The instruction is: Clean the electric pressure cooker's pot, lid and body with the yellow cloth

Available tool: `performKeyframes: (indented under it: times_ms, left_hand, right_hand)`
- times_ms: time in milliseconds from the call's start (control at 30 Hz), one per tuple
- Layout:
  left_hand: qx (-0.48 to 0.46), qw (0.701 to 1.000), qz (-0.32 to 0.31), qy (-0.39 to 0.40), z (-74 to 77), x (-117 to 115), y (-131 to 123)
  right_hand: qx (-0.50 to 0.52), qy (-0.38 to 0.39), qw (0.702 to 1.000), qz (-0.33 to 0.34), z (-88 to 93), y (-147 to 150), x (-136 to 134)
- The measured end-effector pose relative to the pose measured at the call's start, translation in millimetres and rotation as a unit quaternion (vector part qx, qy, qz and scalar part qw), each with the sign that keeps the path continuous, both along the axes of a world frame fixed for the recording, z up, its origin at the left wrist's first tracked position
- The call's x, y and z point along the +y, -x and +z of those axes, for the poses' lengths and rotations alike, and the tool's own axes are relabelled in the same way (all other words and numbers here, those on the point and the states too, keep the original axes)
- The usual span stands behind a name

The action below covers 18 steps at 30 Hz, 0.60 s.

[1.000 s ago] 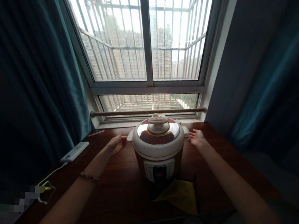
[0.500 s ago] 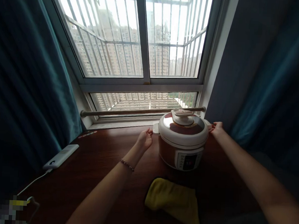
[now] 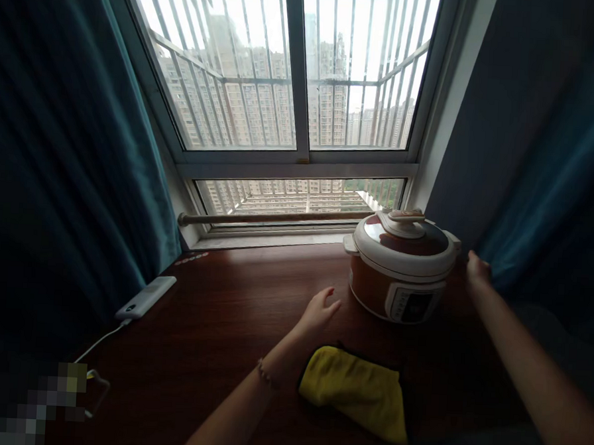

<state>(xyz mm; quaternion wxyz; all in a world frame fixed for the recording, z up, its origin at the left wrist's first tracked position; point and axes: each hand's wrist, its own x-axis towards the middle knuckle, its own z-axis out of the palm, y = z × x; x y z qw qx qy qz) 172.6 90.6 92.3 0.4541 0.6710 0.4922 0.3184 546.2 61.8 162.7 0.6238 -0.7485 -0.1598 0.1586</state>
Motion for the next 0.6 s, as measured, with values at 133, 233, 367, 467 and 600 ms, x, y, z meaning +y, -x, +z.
performKeyframes:
  times_ms: [133,233,367,467,600]
  left_hand:
    - [0.146,0.987,0.062,0.027,-50.2,-67,65]
    - [0.207,0.975,0.054,0.063,-68.2,-94,86]
    - [0.247,0.967,0.041,0.055,-70.2,-110,80]
    - [0.269,0.962,0.038,0.037,-68.3,-118,65]
    - [0.270,0.963,0.012,0.018,-69.2,-125,36]
  right_hand:
    - [0.058,0.086,0.988,0.118,-80.2,73,-89]
    - [0.083,0.135,0.962,0.222,-137.8,135,-143]
    - [-0.079,0.162,0.946,0.269,-175.9,178,-169]
    - [-0.126,0.171,0.937,0.277,-178.3,181,-166]
    - [-0.137,0.172,0.935,0.279,-168.4,166,-156]
